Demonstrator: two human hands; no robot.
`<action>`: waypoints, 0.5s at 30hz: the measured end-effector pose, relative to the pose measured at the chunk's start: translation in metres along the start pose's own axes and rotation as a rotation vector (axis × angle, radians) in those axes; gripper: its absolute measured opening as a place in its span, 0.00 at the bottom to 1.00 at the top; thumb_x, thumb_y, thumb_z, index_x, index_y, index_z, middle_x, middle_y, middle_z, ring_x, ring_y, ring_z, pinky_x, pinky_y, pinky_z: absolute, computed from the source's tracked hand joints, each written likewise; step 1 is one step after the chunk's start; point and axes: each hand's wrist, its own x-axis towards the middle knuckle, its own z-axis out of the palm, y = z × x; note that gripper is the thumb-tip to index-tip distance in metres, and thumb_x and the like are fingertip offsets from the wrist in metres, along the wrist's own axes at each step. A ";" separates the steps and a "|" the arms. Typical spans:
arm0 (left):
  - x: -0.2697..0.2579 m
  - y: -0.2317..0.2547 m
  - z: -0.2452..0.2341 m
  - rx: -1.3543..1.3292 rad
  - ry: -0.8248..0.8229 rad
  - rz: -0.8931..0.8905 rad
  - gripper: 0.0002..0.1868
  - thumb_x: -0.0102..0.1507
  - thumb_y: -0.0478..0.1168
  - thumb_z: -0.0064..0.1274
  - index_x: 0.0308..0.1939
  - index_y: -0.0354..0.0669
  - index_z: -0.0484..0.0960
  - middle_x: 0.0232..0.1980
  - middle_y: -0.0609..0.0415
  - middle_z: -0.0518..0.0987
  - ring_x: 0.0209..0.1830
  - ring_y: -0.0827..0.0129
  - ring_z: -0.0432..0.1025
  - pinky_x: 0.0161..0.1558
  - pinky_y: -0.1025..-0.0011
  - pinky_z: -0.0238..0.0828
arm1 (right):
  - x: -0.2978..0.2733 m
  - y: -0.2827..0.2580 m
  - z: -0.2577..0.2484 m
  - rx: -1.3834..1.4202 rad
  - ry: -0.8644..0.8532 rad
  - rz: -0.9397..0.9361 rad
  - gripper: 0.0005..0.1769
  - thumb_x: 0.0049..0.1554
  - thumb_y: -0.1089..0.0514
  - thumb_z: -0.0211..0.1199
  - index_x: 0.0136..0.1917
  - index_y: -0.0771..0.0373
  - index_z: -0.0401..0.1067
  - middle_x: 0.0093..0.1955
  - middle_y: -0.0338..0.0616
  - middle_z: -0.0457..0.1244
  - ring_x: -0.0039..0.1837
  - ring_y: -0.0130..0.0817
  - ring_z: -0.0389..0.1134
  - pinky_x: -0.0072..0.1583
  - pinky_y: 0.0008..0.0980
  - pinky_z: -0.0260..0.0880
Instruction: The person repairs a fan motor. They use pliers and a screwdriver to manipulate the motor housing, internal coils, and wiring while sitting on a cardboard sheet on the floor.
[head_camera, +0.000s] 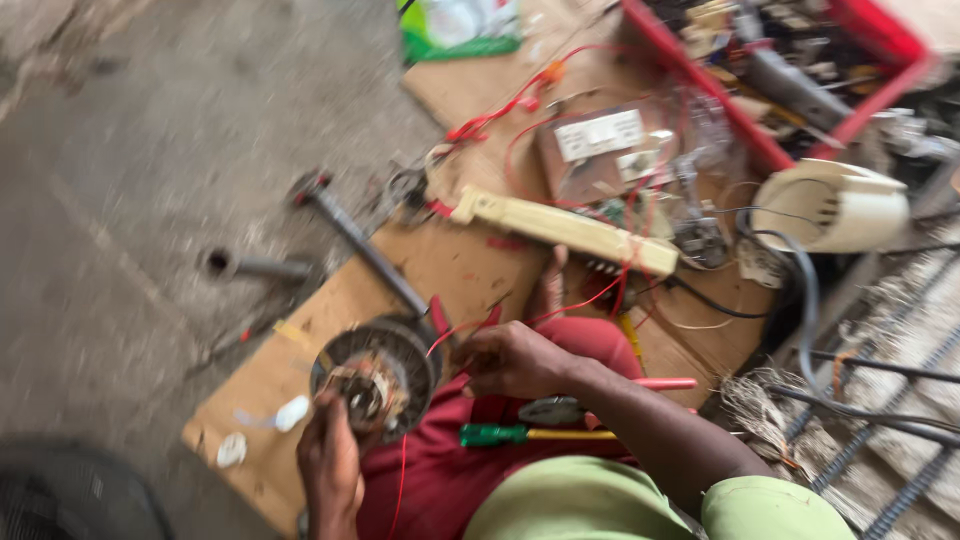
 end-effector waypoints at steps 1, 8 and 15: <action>0.002 -0.006 -0.003 0.002 0.023 0.026 0.24 0.69 0.47 0.43 0.63 0.34 0.75 0.58 0.51 0.79 0.54 0.63 0.75 0.47 0.62 0.79 | 0.004 -0.005 0.013 0.026 -0.026 0.006 0.31 0.50 0.59 0.73 0.67 0.59 0.71 0.48 0.43 0.71 0.49 0.33 0.75 0.51 0.32 0.78; -0.004 -0.036 -0.012 0.028 -0.035 0.086 0.29 0.69 0.59 0.46 0.44 0.34 0.86 0.39 0.57 0.82 0.37 0.76 0.71 0.40 0.71 0.69 | 0.025 -0.010 0.068 -0.030 -0.040 -0.133 0.45 0.43 0.71 0.74 0.73 0.63 0.65 0.71 0.49 0.60 0.59 0.34 0.71 0.57 0.32 0.78; -0.014 -0.038 -0.010 0.157 0.089 -0.022 0.40 0.75 0.67 0.39 0.32 0.28 0.71 0.31 0.51 0.59 0.30 0.68 0.54 0.28 0.68 0.52 | 0.035 -0.022 0.059 0.088 -0.114 -0.025 0.37 0.51 0.75 0.67 0.73 0.66 0.65 0.75 0.45 0.57 0.64 0.31 0.69 0.62 0.29 0.74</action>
